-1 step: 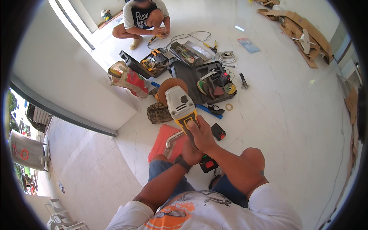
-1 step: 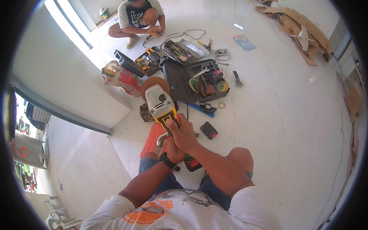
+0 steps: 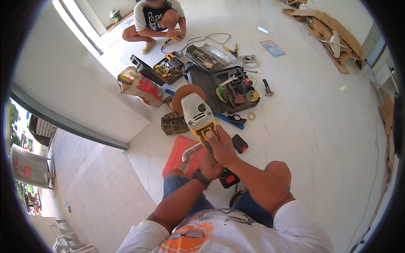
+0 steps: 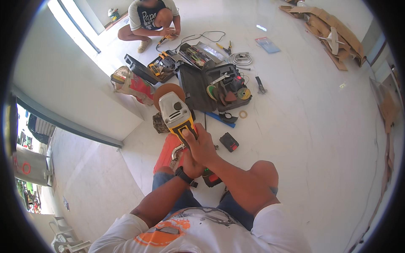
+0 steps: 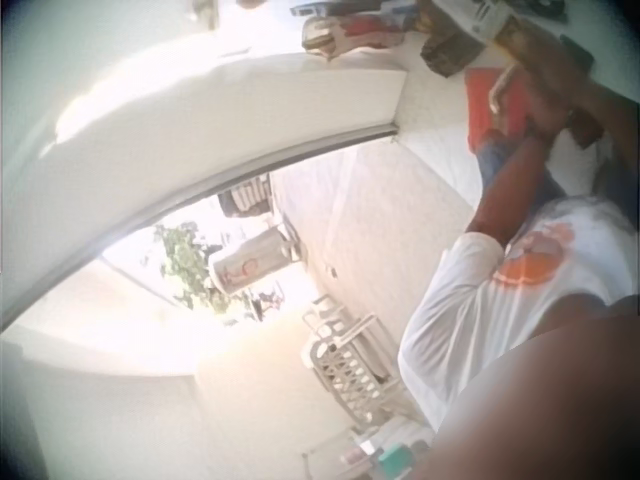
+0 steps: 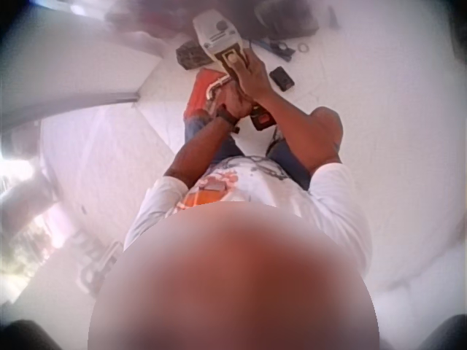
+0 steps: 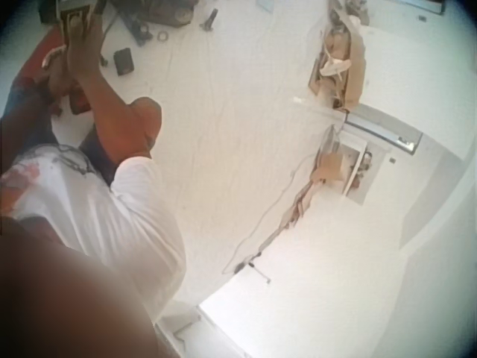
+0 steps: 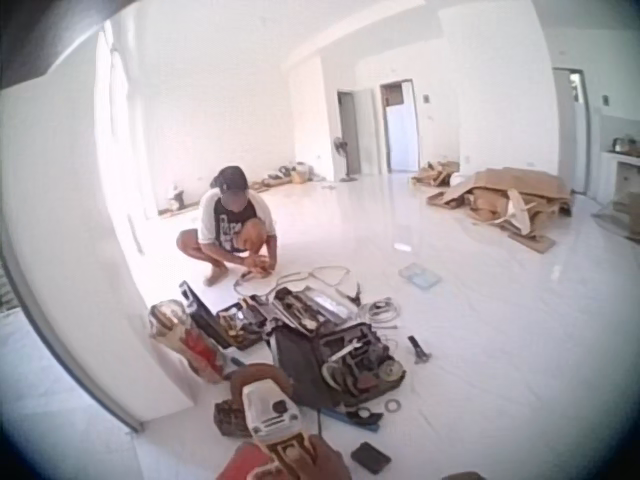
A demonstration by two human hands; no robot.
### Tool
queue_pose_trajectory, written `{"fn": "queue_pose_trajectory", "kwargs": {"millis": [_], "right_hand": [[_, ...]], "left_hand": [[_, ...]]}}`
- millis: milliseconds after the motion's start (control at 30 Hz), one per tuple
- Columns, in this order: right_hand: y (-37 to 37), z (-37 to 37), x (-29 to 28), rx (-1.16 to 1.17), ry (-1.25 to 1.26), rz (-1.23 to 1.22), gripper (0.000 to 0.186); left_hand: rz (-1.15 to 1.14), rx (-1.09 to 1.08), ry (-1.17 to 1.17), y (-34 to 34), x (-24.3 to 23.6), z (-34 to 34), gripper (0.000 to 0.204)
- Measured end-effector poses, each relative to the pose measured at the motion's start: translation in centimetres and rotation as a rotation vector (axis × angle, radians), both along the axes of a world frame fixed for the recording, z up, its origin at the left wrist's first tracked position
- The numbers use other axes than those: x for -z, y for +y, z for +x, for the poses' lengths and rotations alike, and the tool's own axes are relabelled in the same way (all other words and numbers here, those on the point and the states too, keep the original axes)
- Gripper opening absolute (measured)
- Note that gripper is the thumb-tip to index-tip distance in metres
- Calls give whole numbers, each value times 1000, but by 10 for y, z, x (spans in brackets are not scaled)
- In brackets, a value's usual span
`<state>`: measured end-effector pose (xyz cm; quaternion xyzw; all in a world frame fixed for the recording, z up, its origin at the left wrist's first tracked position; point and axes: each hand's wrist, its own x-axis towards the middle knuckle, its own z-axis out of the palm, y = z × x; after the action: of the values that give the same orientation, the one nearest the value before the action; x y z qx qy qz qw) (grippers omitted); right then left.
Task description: The person uses a cordless angle grinder to smooth the end of a metal pipe. They retrieve the pipe from a red toolbox, position it on the toolbox lid, and grind the pipe end repeatedly while holding the tool with both hands.
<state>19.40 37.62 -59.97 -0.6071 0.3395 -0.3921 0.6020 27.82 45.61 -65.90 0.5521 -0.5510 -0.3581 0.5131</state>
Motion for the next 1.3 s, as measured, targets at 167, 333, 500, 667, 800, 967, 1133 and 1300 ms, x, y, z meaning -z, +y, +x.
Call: {"fn": "queue_pose_trajectory", "kwargs": {"millis": [167, 333, 500, 667, 800, 967, 1133, 1300], "right_hand": [[-6, 1, 7, 19, 31, 42, 63], [-10, 7, 19, 33, 58, 145, 65], [-12, 10, 22, 60, 18, 152, 66], [4, 6, 30, 136, 381, -6, 69], [-13, 4, 47, 163, 207, 132, 60], [-46, -24, 64, 75, 13, 521, 50], [-47, -22, 90, 247, 162, 403, 46], [-46, -22, 126, 250, 469, 581, 59]], "left_hand": [[17, -7, 41, -6, 15, -4, 42], [62, 42, 110, -10, 25, 6, 49], [130, -10, 205, -7, 29, 6, 52], [20, -186, -130, -18, 33, 3, 55], [-13, -267, -526, -24, 36, 1, 55], [383, 154, 104, -24, 32, 28, 55], [653, 182, 96, -32, 22, 20, 62], [696, 198, -196, -12, 48, -6, 60]]}}
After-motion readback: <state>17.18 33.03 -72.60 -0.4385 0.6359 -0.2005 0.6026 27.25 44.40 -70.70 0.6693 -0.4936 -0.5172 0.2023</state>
